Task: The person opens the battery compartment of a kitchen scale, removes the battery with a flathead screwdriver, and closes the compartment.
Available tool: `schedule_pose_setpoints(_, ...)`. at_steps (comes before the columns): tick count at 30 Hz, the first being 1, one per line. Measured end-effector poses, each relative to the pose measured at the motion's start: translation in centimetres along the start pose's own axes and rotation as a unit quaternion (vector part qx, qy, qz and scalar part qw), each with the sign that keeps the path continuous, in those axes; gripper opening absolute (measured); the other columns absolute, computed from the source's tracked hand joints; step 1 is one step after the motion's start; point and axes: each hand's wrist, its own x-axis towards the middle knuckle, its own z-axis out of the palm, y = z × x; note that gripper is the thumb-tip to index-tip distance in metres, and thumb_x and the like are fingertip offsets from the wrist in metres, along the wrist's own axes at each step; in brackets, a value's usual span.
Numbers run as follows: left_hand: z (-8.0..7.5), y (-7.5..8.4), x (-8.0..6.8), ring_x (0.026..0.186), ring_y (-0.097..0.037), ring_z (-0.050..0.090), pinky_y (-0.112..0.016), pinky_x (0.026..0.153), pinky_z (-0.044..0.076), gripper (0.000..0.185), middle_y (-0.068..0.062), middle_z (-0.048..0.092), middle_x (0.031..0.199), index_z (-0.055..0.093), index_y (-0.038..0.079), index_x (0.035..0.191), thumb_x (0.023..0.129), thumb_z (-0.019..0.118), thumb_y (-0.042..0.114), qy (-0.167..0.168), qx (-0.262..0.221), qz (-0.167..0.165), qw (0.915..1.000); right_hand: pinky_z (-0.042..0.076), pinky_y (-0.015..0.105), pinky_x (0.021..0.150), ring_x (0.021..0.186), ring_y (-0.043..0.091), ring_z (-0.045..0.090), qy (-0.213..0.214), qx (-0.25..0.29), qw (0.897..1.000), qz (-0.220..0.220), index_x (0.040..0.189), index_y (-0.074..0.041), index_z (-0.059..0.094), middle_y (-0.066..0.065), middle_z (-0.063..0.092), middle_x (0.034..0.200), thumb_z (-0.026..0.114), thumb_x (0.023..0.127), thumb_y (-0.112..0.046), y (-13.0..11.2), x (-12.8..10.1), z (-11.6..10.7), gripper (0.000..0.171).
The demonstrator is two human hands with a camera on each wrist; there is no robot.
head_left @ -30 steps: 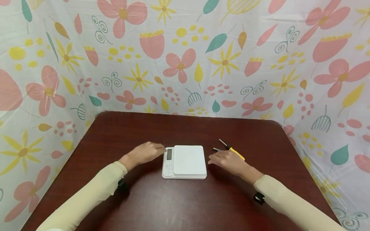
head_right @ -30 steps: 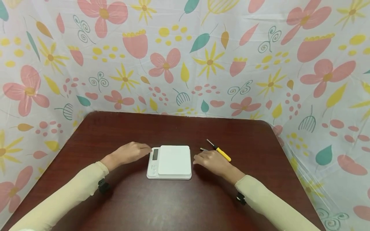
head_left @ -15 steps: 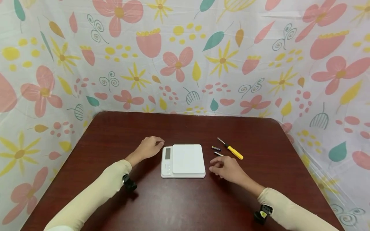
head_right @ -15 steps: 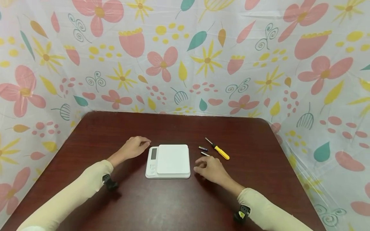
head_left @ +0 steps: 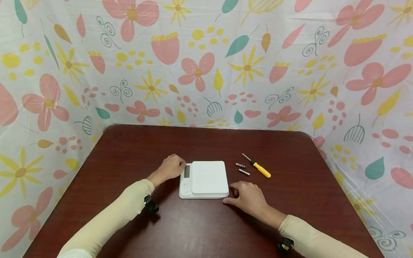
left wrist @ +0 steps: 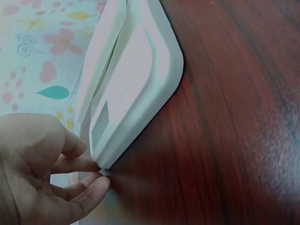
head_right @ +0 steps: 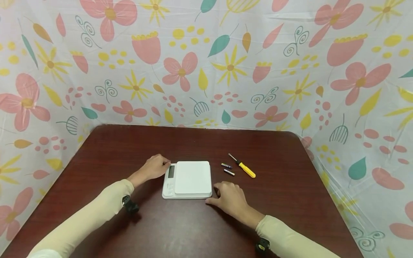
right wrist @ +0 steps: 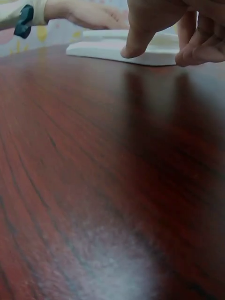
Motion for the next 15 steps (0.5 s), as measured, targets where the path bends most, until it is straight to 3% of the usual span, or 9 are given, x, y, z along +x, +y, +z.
schedule_pose_setpoints(2, 0.2, 0.1, 0.0, 0.063, -0.021, 0.052, -0.031, 0.060, 0.043, 0.041, -0.006, 0.052, 0.053, 0.067, 0.006, 0.065, 0.103, 0.054, 0.013, -0.007, 0.001, 0.001, 1.0000, 0.039, 0.027, 0.048, 0.058, 0.007, 0.045, 0.003, -0.012, 1.000, -0.003, 0.087, -0.019, 0.071, -0.012, 0.047, 0.066, 0.092, 0.069, -0.050, 0.0, 0.0, 0.4, 0.042)
schedule_pose_setpoints(4, 0.3, 0.2, -0.1, 0.082, -0.026, 0.061, -0.035, 0.070, 0.049, 0.035, -0.011, 0.064, 0.067, 0.073, 0.000, 0.077, 0.103, 0.055, 0.013, -0.005, 0.003, -0.003, 1.0000, 0.037, 0.027, 0.047, 0.057, 0.007, 0.044, 0.006, -0.020, 1.000, -0.005, 0.083, -0.022, 0.068, -0.013, 0.045, 0.065, 0.091, 0.068, -0.053, 0.0, 0.0, 0.8, 0.042)
schedule_pose_setpoints(6, 0.5, 0.2, -0.1, 0.102, -0.030, 0.061, -0.039, 0.079, 0.050, 0.031, -0.016, 0.070, 0.085, 0.075, -0.004, 0.087, 0.103, 0.054, 0.013, -0.004, 0.009, -0.006, 0.9999, 0.036, 0.027, 0.047, 0.056, 0.007, 0.043, 0.010, -0.022, 1.000, -0.008, 0.078, -0.024, 0.065, -0.013, 0.044, 0.064, 0.091, 0.068, -0.055, 0.0, 0.1, 1.1, 0.042)
schedule_pose_setpoints(9, 0.6, 0.3, -0.1, 0.114, -0.030, 0.057, -0.041, 0.083, 0.050, 0.032, -0.015, 0.071, 0.095, 0.073, -0.002, 0.080, 0.102, 0.053, 0.013, 0.001, 0.017, -0.010, 0.9998, 0.036, 0.026, 0.046, 0.056, 0.006, 0.042, 0.018, -0.018, 1.000, -0.015, 0.074, -0.026, 0.063, -0.013, 0.043, 0.063, 0.091, 0.069, -0.054, 0.0, 0.1, 1.4, 0.040)
schedule_pose_setpoints(12, 0.5, 0.6, -0.2, 0.097, -0.026, 0.055, -0.035, 0.072, 0.047, 0.044, -0.011, 0.062, 0.074, 0.058, 0.007, 0.058, 0.101, 0.051, 0.011, -0.006, 0.013, -0.013, 0.9998, 0.037, 0.025, 0.047, 0.056, 0.004, 0.042, 0.025, -0.016, 0.999, -0.025, 0.073, -0.029, 0.064, -0.015, 0.044, 0.062, 0.090, 0.071, -0.051, 0.0, 0.2, 1.7, 0.035)
schedule_pose_setpoints(15, 0.3, 1.1, -0.4, 0.086, -0.023, 0.051, -0.031, 0.063, 0.043, 0.048, -0.010, 0.055, 0.074, 0.048, 0.011, 0.051, 0.099, 0.050, 0.008, -0.008, 0.002, -0.027, 0.9996, 0.036, 0.023, 0.046, 0.055, 0.002, 0.042, 0.027, -0.014, 0.999, -0.034, 0.071, -0.030, 0.062, -0.015, 0.043, 0.061, 0.089, 0.074, -0.049, 0.0, 0.1, 1.8, 0.033)
